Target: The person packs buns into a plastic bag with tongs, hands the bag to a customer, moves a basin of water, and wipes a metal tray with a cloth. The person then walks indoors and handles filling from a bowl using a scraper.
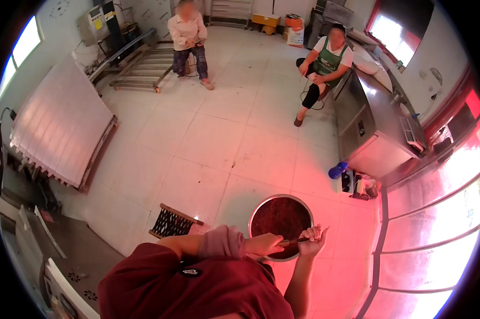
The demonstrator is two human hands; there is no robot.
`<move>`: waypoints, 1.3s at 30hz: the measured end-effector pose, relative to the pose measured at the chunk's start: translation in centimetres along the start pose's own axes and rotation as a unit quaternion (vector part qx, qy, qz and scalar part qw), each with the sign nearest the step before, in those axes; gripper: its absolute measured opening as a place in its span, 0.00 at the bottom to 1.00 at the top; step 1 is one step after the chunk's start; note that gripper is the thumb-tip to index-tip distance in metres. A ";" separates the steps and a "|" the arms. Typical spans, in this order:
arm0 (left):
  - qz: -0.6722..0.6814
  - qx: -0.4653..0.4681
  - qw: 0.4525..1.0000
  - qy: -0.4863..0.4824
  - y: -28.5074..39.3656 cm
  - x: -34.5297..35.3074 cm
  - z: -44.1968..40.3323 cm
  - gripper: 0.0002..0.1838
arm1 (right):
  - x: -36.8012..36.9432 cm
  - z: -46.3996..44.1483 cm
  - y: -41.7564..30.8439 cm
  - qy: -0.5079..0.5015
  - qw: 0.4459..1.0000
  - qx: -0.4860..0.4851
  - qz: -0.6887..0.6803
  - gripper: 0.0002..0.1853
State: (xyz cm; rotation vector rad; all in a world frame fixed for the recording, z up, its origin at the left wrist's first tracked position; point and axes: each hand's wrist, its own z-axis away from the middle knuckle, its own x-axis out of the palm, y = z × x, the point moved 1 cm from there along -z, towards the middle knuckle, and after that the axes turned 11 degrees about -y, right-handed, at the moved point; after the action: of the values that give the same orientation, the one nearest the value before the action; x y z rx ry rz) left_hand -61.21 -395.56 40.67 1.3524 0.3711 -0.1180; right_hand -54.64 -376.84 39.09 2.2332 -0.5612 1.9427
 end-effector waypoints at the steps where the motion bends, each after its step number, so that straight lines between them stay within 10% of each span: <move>1: 0.004 0.000 1.000 -0.007 -0.2 0.1 0.0 0.16 | -0.3 0.1 -0.6 0.052 0.998 -0.014 -0.019 0.20; 19: 0.010 0.035 0.999 -0.024 0.5 0.0 0.7 0.17 | -6.5 0.8 -3.9 0.252 0.965 -0.075 0.021 0.13; 23: 0.017 0.018 1.000 -0.010 0.7 0.0 0.7 0.17 | -7.6 2.2 -4.1 -0.009 0.995 0.060 0.075 0.13; 26: 0.006 0.024 1.000 0.000 0.9 -0.1 0.8 0.16 | -6.9 2.7 -3.0 0.020 0.993 0.037 0.113 0.13; 29: 0.020 0.021 1.000 -0.006 1.5 -0.6 1.1 0.16 | -4.0 1.3 -0.6 0.349 0.933 -0.066 0.058 0.13; 32: 0.005 0.030 0.999 0.011 0.7 0.2 0.8 0.16 | -6.1 1.9 -1.6 0.342 0.939 -0.023 0.023 0.11; 37: -0.020 0.104 0.993 0.052 -0.5 0.7 1.0 0.17 | -11.5 4.4 -3.9 -0.053 0.991 0.112 0.043 0.04; 39: -0.154 0.214 0.962 0.072 -0.9 0.2 1.2 0.20 | -11.2 4.2 -4.3 0.092 0.968 0.057 0.225 0.10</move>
State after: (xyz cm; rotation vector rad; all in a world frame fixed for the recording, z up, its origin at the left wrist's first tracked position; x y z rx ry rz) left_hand -61.02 -396.90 39.96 1.7276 0.7083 -0.3776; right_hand -50.40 -372.13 28.14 2.0899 -1.0263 2.4188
